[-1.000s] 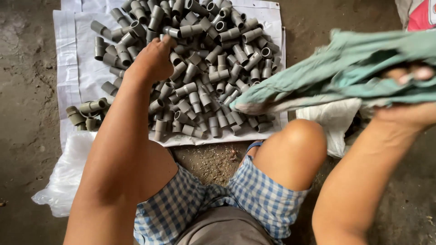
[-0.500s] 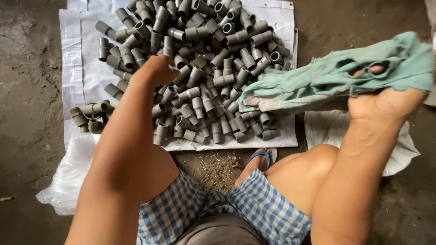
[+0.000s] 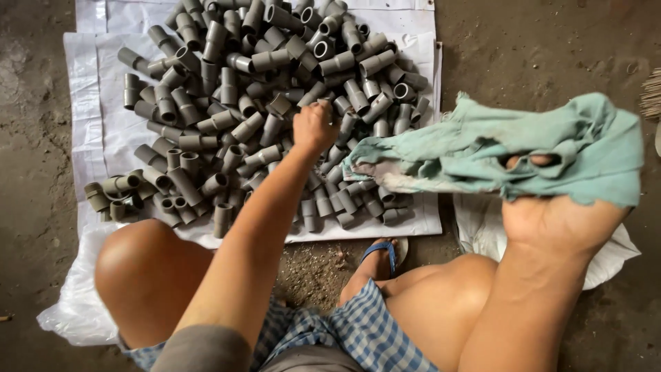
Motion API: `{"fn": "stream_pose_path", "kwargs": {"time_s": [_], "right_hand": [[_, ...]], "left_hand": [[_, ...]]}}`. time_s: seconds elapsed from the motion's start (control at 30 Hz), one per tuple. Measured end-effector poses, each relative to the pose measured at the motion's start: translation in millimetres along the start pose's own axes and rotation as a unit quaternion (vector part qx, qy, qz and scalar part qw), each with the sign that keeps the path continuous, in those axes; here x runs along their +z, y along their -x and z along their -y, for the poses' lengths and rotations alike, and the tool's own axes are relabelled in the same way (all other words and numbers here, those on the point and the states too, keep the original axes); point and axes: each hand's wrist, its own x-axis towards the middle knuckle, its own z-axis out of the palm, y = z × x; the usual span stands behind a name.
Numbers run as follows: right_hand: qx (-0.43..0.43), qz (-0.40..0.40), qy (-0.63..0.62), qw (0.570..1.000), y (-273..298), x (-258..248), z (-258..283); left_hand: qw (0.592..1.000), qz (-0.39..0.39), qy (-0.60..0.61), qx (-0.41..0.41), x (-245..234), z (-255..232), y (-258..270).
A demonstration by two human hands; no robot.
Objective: The person sits on the floor and wipes small gray metal pipe fittings with a cloth. They pick up each fitting one at a time, rub it with the cloth, and place it back on the white sheet. The process is repeated continuously throughout the clip.
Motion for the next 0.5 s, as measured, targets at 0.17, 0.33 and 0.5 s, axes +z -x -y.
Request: {"fn": "stream_pose_path", "kwargs": {"time_s": [0.17,0.33,0.5], "right_hand": [[-0.014,0.07,0.005,0.997,8,-2,5],[0.071,0.099,-0.045,0.992,19,13,16],[0.023,0.104,0.07,0.992,17,10,13]], "left_hand": [[0.999,0.027,-0.026,-0.011,55,-33,-34],[0.996,0.024,-0.082,0.013,90,-41,-55],[0.99,0.01,-0.128,0.063,96,-34,-73]]}}
